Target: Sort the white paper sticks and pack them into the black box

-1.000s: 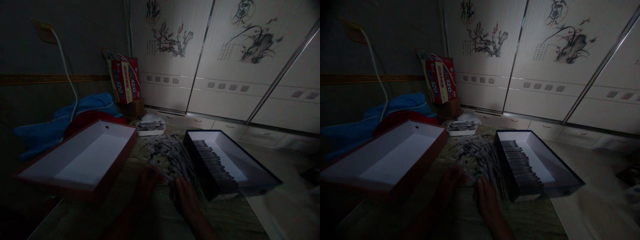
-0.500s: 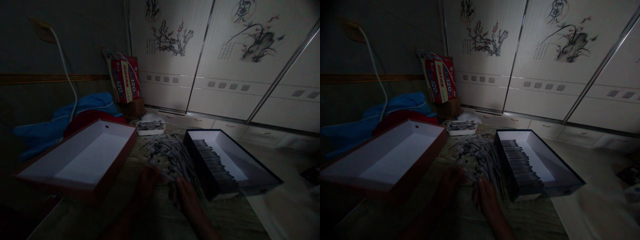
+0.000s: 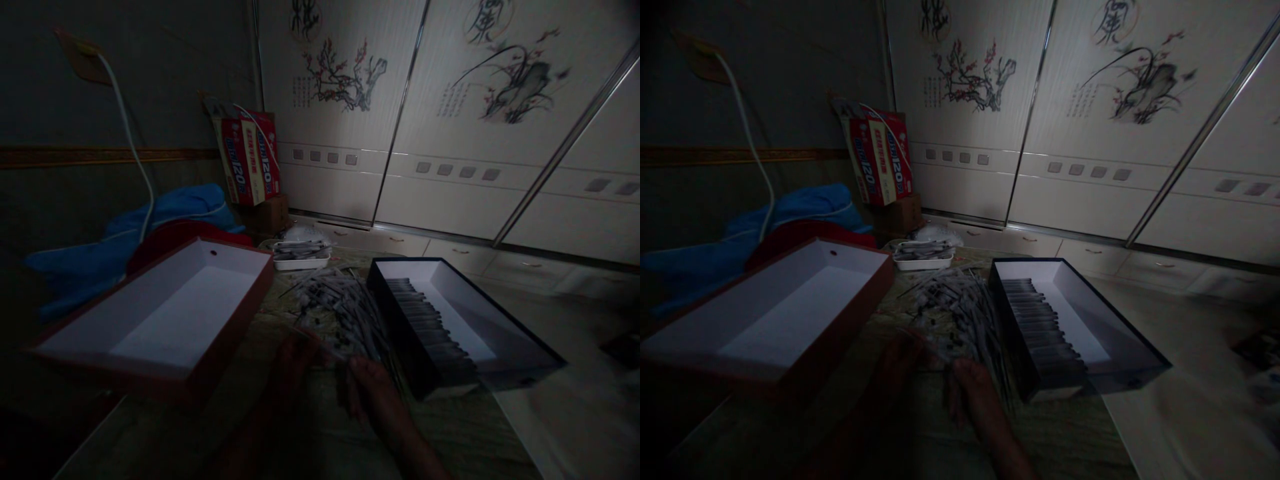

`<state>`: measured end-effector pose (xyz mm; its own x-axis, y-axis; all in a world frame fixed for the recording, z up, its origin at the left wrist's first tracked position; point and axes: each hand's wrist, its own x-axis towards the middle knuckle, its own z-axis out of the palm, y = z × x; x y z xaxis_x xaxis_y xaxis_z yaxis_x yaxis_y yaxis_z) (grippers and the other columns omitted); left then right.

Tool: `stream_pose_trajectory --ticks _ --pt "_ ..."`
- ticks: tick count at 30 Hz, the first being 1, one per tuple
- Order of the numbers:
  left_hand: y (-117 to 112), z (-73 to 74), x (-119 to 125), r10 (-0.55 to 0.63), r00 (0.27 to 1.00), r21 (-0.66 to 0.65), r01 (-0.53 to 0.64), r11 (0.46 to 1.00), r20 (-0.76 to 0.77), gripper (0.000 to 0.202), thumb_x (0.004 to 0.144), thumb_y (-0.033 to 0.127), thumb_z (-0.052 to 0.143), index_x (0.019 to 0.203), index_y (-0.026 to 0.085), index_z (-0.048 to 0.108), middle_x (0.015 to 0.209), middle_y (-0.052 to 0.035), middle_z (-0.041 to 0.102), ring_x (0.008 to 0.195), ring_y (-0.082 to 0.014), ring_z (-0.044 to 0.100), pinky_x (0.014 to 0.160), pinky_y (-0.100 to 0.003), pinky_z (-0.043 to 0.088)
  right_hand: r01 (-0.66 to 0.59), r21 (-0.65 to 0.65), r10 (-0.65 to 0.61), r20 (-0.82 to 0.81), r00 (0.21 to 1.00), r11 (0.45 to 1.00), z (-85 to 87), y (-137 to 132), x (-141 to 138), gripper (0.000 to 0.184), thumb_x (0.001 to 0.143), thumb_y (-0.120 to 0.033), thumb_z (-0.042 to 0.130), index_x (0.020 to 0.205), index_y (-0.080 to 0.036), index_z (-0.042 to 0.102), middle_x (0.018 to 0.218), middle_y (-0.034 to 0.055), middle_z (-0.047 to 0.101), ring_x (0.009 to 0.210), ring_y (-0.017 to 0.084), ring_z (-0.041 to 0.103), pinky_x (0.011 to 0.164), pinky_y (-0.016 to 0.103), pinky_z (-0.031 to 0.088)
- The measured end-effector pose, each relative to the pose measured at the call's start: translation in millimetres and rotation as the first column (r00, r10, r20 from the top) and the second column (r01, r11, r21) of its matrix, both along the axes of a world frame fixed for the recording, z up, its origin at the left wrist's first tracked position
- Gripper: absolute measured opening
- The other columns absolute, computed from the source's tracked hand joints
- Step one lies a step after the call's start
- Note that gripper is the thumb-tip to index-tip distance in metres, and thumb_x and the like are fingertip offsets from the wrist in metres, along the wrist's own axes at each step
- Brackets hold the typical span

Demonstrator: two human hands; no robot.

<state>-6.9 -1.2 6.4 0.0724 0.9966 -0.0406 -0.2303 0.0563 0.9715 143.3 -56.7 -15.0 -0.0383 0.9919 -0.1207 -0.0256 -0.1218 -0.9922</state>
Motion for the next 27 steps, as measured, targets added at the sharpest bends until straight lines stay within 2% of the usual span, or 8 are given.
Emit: stream_pose_trajectory --ticks 3,6,13,15,17,20,23,27 --pt "0 1.6 1 0.012 1.000 -0.019 -0.012 1.000 0.002 0.023 0.067 0.036 0.066 0.073 0.016 0.057 0.056 0.0018 0.066 0.053 -0.0144 0.061 0.057 -0.026 0.048 0.120 0.190 -0.161 0.218 0.963 0.974 0.9 -1 0 0.039 0.082 -0.056 0.043 0.072 -0.020 0.054 0.055 -0.0009 0.054 0.044 0.011 0.046 0.041 0.021 0.033" --pt "-1 4.2 1 0.014 1.000 -0.023 -0.014 1.000 0.006 0.023 0.067 0.036 0.066 0.073 0.016 0.056 0.057 0.0023 0.065 0.052 -0.0137 0.060 0.056 -0.025 0.048 0.095 0.311 -0.200 0.327 0.924 0.946 2.0 -2 0 0.033 0.084 -0.050 0.044 0.076 -0.021 0.056 0.061 0.0005 0.056 0.055 0.013 0.051 0.051 0.023 0.037" --pt "-1 1.5 -1 -0.050 0.999 0.007 0.051 0.999 -0.014 0.026 0.067 0.040 0.066 0.073 0.016 0.057 0.058 0.0014 0.065 0.053 -0.0151 0.061 0.057 -0.027 0.049 -0.040 -0.059 0.029 -0.176 0.984 0.997 -1.7 1 1 0.046 0.080 -0.057 0.044 0.053 -0.020 0.044 0.035 -0.0063 0.039 0.026 0.006 0.028 0.028 0.018 0.017" --pt "-2 0.6 0 -0.058 0.998 0.003 0.058 0.998 -0.022 0.025 0.068 0.038 0.065 0.074 0.016 0.057 0.060 0.0010 0.066 0.054 -0.0153 0.062 0.057 -0.028 0.049 -0.048 -0.099 0.027 -0.197 0.980 0.994 -1.3 2 3 0.046 0.080 -0.056 0.043 0.053 -0.019 0.046 0.035 -0.0057 0.039 0.026 0.007 0.029 0.028 0.018 0.018" --pt "-3 -0.2 1 -0.071 0.997 0.012 0.072 0.997 -0.033 0.023 0.068 0.037 0.065 0.073 0.016 0.057 0.060 0.0004 0.066 0.055 -0.0158 0.062 0.058 -0.028 0.049 0.067 -0.035 -0.068 -0.026 0.997 0.997 1.8 2 6 0.046 0.082 -0.055 0.041 0.056 -0.018 0.051 0.040 -0.0024 0.047 0.031 0.009 0.039 0.031 0.019 0.025" --pt "-5 -3.3 3 -0.153 0.984 0.071 0.160 0.985 -0.094 0.020 0.068 0.034 0.065 0.069 0.015 0.059 0.058 0.0000 0.065 0.055 -0.0158 0.061 0.058 -0.028 0.049 0.191 0.254 -0.264 0.294 0.919 0.948 9.9 -2 9 0.036 0.083 -0.048 0.044 0.074 -0.018 0.062 0.067 0.0043 0.064 0.061 0.016 0.058 0.053 0.023 0.043" --pt "-6 -8.9 5 -0.206 0.957 0.162 0.240 0.957 -0.204 0.015 0.066 0.029 0.066 0.068 0.014 0.063 0.062 -0.0011 0.065 0.060 -0.0164 0.061 0.061 -0.028 0.049 0.037 0.382 -0.210 0.425 0.881 0.924 14.7 -5 9 0.027 0.083 -0.040 0.049 0.097 -0.020 0.062 0.088 0.0051 0.066 0.082 0.019 0.060 0.070 0.025 0.045" --pt "-9 -17.9 7 -0.105 0.925 0.243 0.203 0.949 -0.364 0.020 0.070 0.026 0.062 0.087 0.016 0.065 0.081 -0.0043 0.069 0.077 -0.0192 0.063 0.072 -0.031 0.049 0.012 0.414 -0.206 0.429 0.879 0.910 8.0 -1 14 0.027 0.086 -0.037 0.045 0.087 -0.018 0.063 0.079 0.0045 0.065 0.072 0.017 0.059 0.064 0.023 0.044"
